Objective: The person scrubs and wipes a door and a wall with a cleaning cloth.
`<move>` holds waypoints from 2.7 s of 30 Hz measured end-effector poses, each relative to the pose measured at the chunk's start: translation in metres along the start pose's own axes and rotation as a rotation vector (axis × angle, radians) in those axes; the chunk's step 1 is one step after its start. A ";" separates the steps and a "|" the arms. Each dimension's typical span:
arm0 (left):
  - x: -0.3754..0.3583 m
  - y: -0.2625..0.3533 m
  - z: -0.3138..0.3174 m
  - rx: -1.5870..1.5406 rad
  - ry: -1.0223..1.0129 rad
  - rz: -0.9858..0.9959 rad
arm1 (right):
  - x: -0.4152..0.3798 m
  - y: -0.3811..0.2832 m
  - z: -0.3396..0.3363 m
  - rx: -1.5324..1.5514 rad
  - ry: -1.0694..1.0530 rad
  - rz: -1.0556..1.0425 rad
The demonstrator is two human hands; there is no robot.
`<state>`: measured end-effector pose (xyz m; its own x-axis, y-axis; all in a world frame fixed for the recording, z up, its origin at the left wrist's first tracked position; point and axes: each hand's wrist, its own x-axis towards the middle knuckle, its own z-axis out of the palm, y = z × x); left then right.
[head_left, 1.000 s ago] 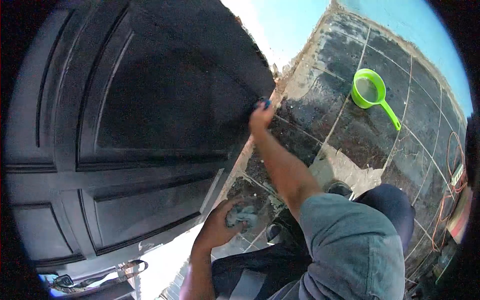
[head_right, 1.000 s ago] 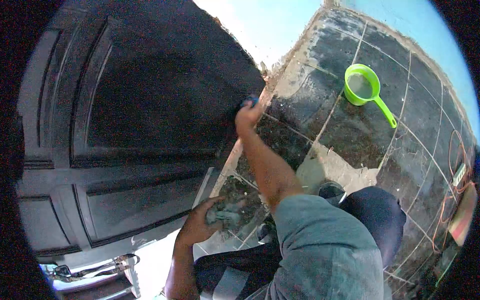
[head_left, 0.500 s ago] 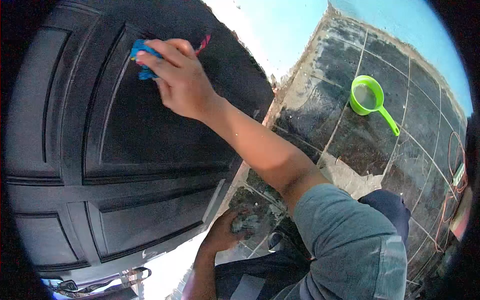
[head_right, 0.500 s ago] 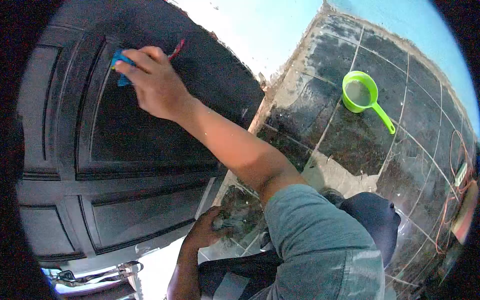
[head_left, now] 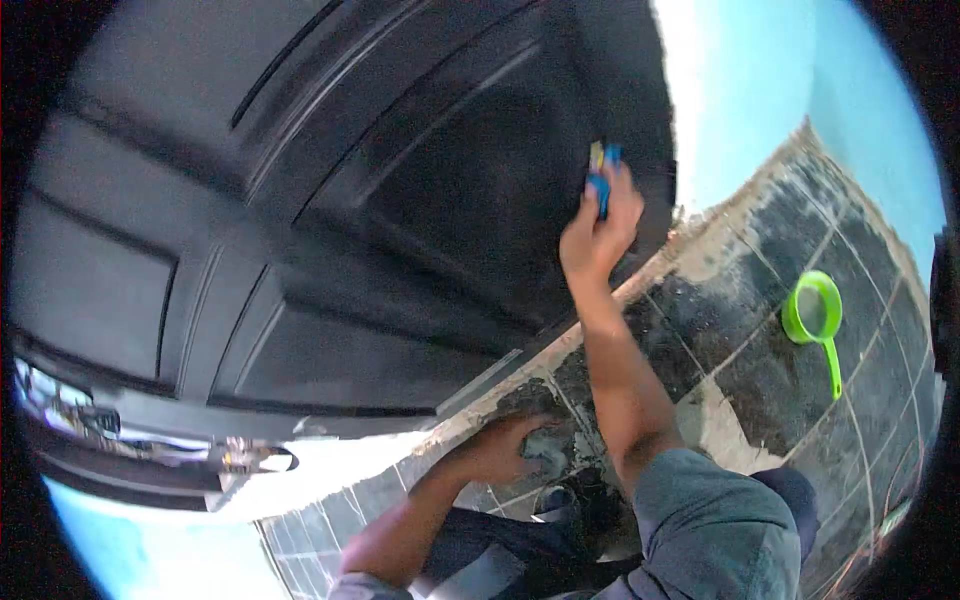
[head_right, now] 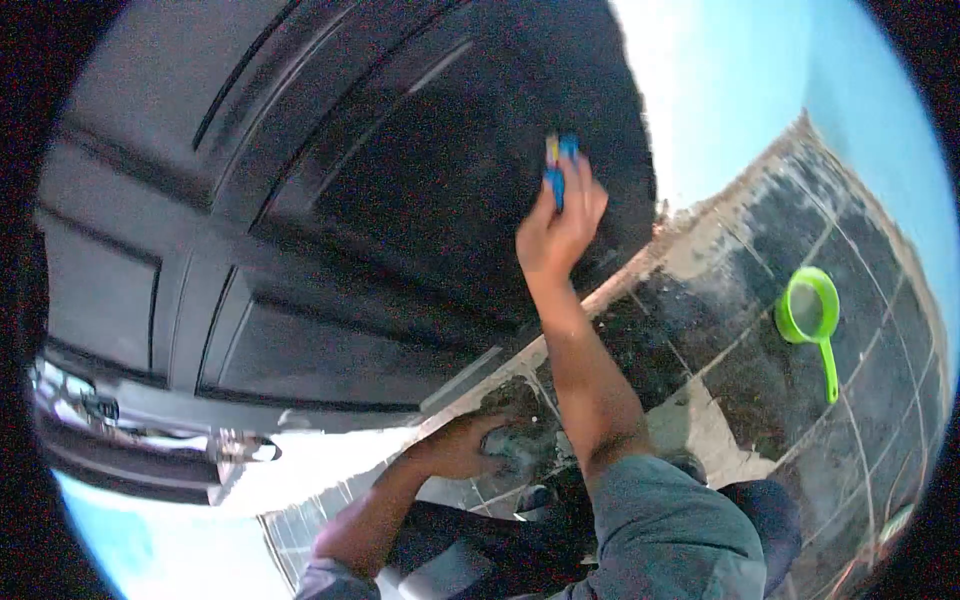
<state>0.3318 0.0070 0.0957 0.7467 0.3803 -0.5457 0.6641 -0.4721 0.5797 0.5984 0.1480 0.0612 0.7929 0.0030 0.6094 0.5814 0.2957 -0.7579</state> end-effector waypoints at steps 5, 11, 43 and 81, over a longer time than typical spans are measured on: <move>-0.002 0.000 0.001 0.011 -0.009 -0.013 | 0.082 -0.117 0.043 0.104 -0.091 -0.412; -0.011 -0.005 0.004 -0.003 -0.025 0.026 | -0.058 -0.066 0.003 0.220 -0.414 -0.669; -0.034 0.015 -0.004 0.023 -0.090 0.050 | -0.025 -0.191 0.036 0.631 -0.451 -0.288; -0.065 0.032 -0.005 0.054 -0.028 0.124 | -0.266 0.073 -0.086 -0.067 -0.972 -0.734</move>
<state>0.3047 -0.0290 0.1532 0.8209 0.2948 -0.4891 0.5636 -0.5563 0.6106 0.4453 0.0866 -0.1762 -0.1781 0.5776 0.7967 0.8648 0.4782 -0.1534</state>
